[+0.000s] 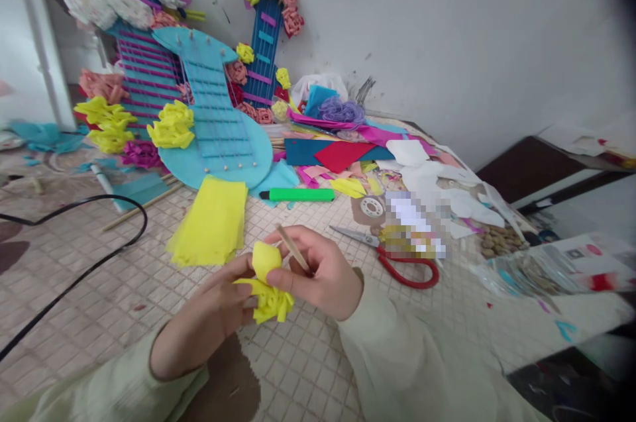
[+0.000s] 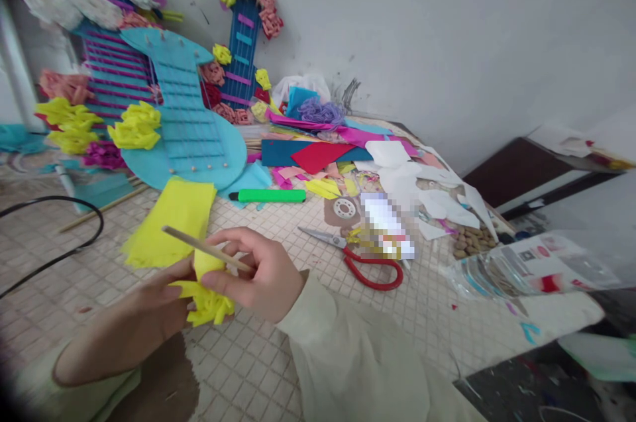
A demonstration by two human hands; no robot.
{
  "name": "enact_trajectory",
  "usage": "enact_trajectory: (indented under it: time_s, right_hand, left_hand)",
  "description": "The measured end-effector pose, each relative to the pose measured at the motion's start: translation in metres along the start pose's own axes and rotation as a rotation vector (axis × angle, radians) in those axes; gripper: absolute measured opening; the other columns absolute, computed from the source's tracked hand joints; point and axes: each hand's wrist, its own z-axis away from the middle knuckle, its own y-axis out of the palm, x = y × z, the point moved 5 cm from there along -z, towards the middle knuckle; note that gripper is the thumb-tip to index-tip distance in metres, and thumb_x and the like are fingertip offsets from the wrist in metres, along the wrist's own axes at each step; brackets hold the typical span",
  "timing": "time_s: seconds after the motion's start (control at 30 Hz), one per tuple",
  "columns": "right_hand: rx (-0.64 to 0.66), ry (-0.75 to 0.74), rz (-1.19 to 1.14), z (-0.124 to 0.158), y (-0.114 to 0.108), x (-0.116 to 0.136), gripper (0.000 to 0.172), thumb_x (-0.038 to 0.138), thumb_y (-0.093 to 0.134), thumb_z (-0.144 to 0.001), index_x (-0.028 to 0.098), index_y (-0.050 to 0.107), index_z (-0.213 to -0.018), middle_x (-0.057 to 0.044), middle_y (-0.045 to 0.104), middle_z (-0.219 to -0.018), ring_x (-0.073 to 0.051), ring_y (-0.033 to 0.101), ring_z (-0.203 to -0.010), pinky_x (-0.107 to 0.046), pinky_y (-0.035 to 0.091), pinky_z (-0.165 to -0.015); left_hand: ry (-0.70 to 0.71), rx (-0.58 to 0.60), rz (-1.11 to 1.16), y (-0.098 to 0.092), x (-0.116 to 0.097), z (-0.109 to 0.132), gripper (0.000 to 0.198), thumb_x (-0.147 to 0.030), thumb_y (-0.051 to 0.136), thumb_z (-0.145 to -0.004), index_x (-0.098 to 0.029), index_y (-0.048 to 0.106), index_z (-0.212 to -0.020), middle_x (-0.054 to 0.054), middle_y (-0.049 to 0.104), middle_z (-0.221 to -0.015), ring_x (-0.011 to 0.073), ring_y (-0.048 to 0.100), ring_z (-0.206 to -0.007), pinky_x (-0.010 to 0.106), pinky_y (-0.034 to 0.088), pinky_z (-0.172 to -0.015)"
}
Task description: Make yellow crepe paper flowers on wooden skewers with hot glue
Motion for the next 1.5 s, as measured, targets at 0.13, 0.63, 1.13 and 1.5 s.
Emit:
enact_trajectory:
  time_s: [0.13,0.63,1.13,1.5]
  right_hand:
    - [0.004,-0.007,0.126,0.002,0.001,-0.001,0.034,0.021,0.063,-0.070,0.021,0.051,-0.102,0.003,0.049,-0.075,-0.001,0.035,-0.043,-0.014,0.028,-0.038]
    - [0.032,-0.031,-0.023,0.002,0.003,-0.003,0.032,0.024,0.056,-0.078,0.025,0.045,-0.107,0.002,0.050,-0.081,-0.004,0.051,-0.049,-0.016,0.040,-0.043]
    - [-0.025,0.036,0.143,0.001,0.001,-0.001,0.048,0.015,0.063,-0.067,0.026,0.044,-0.110,0.003,0.053,-0.082,0.001,0.036,-0.042,-0.013,0.027,-0.037]
    - [-0.040,-0.004,0.193,0.001,0.004,-0.002,0.038,0.015,0.058,-0.070,0.024,0.048,-0.106,0.003,0.050,-0.080,0.000,0.034,-0.042,-0.014,0.027,-0.037]
  left_hand:
    - [-0.024,-0.067,-0.089,0.003,0.000,0.002,0.024,-0.028,0.066,-0.064,-0.022,0.063,-0.087,0.001,0.060,-0.075,0.0134,0.053,-0.069,0.021,0.042,-0.058]
    - [-0.092,-0.130,0.018,0.003,-0.004,0.006,0.023,-0.027,0.059,-0.057,-0.018,0.066,-0.077,0.003,0.067,-0.067,0.0179,0.061,-0.066,0.028,0.050,-0.058]
    - [0.180,-0.261,-0.389,-0.008,-0.012,0.003,0.012,-0.026,0.068,-0.059,-0.021,0.064,-0.069,0.000,0.067,-0.071,0.0159,0.060,-0.069,0.025,0.048,-0.062]
    - [0.423,-0.392,-0.700,-0.013,-0.021,0.012,0.013,-0.022,0.064,-0.065,-0.024,0.061,-0.077,-0.002,0.064,-0.074,0.0151,0.058,-0.071,0.024,0.049,-0.066]
